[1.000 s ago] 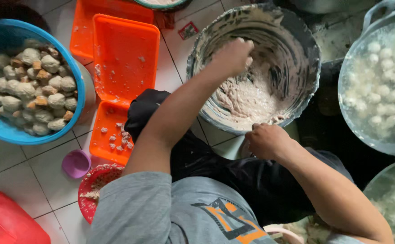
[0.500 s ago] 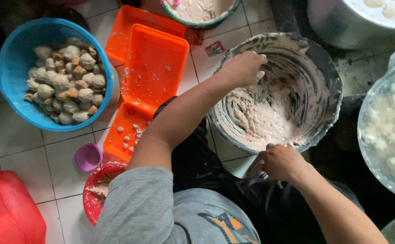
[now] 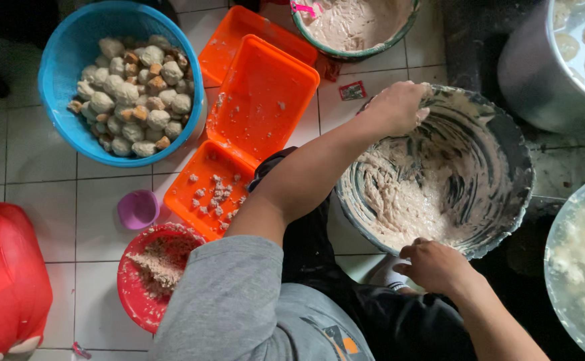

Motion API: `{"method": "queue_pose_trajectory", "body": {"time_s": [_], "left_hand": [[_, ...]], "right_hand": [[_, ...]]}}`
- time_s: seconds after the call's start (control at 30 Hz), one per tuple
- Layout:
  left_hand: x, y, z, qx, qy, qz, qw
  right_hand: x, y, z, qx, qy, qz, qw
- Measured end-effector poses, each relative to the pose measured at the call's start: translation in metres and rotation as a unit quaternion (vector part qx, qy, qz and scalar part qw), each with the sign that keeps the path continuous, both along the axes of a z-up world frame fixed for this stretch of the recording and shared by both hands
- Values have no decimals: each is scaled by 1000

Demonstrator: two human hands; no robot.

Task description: The person scoops a thick paste from a large bowl and wraps it around small bread cubes to form balls. They use an orange spatula to assist in shaping and then place the finished balls into a pot of boiling water.

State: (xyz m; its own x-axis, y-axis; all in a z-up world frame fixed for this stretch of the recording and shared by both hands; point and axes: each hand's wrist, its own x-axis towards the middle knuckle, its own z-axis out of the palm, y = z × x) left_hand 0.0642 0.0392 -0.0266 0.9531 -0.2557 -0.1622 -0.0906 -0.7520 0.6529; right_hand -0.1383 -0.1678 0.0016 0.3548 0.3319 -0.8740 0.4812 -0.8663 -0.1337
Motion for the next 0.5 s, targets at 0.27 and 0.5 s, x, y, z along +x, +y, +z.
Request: {"method": "queue_pose_trajectory", "body": {"time_s": [0.27,0.5], "left_hand": [[14,-65,-26,-162,-192,-97,963],[-33,-148,-115,-230,-393,-56,888]], "right_hand": [[4,1,-3,-19,3,8,1000],[2,-1,-8,4,-10,4,1000]]}}
